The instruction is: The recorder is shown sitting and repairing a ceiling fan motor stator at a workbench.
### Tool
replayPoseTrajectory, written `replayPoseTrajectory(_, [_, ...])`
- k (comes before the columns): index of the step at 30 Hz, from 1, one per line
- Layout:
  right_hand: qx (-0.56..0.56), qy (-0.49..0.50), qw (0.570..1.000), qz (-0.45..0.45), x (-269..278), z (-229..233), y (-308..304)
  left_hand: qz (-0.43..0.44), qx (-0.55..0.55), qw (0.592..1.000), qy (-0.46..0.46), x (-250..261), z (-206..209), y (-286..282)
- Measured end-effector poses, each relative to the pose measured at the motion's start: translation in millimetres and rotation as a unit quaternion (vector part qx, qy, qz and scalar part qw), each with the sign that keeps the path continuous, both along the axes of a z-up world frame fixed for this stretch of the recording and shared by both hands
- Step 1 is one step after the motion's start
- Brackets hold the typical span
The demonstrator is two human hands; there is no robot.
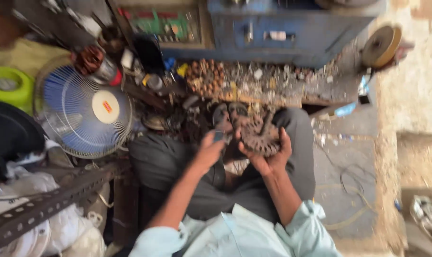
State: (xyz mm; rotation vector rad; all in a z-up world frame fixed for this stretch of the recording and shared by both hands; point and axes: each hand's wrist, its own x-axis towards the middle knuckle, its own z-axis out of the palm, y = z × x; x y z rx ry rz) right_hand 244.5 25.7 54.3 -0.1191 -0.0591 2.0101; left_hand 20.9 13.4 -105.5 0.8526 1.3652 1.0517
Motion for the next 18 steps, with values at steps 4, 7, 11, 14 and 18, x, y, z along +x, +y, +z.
replayPoseTrajectory(4, [-0.027, -0.035, 0.999, -0.004, -0.1, -1.3, 0.3, -0.099, -0.092, 0.950, 0.282, 76.1, 183.9, 86.6])
replayPoseTrajectory(7, [-0.028, -0.059, 0.997, -0.033, 6.1, -8.2, -0.2, -0.061, 0.123, 0.902, 0.409, 78.4, 24.5, 172.1])
replayPoseTrajectory(11, [-0.023, -0.028, 0.999, -0.039, 6.5, -11.7, 8.1, -0.008, 0.289, 0.850, 0.441, 81.3, 2.7, 200.8])
replayPoseTrajectory(14, [-0.043, -0.045, 0.997, -0.046, 4.7, -5.0, 9.7, -0.003, 0.307, 0.834, 0.458, 75.1, 49.2, 171.6])
replayPoseTrajectory(18, [-0.054, -0.049, 0.997, -0.034, 0.9, -4.1, 0.4, -0.038, 0.180, 0.924, 0.334, 46.6, 131.6, 76.6])
